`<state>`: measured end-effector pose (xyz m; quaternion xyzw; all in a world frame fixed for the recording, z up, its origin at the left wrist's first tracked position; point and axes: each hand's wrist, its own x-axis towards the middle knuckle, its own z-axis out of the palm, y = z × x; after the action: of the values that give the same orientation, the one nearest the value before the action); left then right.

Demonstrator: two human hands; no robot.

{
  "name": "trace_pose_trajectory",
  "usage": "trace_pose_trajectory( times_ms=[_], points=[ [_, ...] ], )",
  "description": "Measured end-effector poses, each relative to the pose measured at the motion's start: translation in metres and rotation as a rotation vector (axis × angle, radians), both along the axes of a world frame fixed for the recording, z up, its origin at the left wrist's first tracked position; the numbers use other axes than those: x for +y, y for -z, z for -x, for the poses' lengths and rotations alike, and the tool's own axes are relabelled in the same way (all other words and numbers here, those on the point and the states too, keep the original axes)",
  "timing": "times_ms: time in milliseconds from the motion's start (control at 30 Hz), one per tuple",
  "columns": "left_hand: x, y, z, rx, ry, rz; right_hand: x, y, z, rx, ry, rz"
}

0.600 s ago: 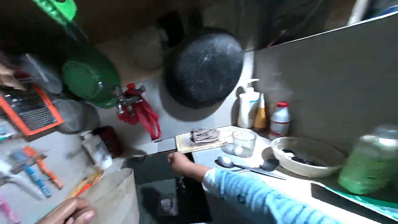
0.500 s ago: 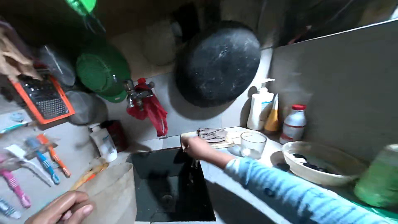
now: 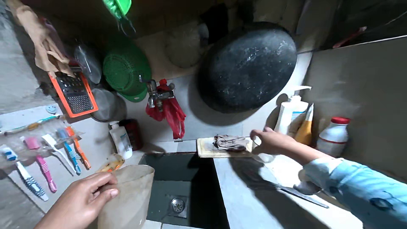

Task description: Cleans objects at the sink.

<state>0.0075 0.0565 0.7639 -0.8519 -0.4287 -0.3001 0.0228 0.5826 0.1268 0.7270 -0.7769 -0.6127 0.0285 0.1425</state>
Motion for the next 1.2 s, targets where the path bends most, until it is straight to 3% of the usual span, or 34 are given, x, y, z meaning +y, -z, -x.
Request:
trace_pose_trajectory(
  times_ms=[133, 300, 433, 633, 800, 933, 1067, 1133, 1200],
  points=[
    [0.012, -0.023, -0.030, 0.126, -0.001, 0.068, 0.009, -0.033, 0.097, 0.197, -0.235, -0.045],
    [0.017, -0.059, -0.067, 0.287, -0.083, 0.310, 0.027, 0.022, 0.219, 0.349, -0.566, 0.258],
    [0.014, -0.046, -0.051, 0.253, -0.069, 0.260, 0.035, 0.040, 0.271, 0.429, -0.620, 0.406],
    [-0.011, 0.025, 0.020, -0.100, -0.121, 0.033, 0.065, 0.047, 0.283, 0.447, -0.584, 0.265],
    [-0.046, 0.069, 0.050, -0.324, -0.193, -0.015, 0.070, 0.046, 0.280, 0.352, -0.585, 0.290],
    [-0.060, 0.080, 0.055, -0.408, -0.210, 0.021, 0.070, 0.051, 0.274, 0.324, -0.586, 0.323],
    [-0.074, 0.068, 0.047, -0.296, -0.352, -0.056, 0.059, 0.046, 0.268, 0.378, -0.587, 0.340],
    [-0.078, 0.055, 0.020, -0.328, -0.342, -0.287, 0.049, 0.037, 0.263, 0.424, -0.582, 0.359],
    [-0.075, 0.046, -0.027, -0.382, -0.247, -0.290, 0.041, 0.031, 0.259, 0.500, -0.597, 0.364]
  ],
)
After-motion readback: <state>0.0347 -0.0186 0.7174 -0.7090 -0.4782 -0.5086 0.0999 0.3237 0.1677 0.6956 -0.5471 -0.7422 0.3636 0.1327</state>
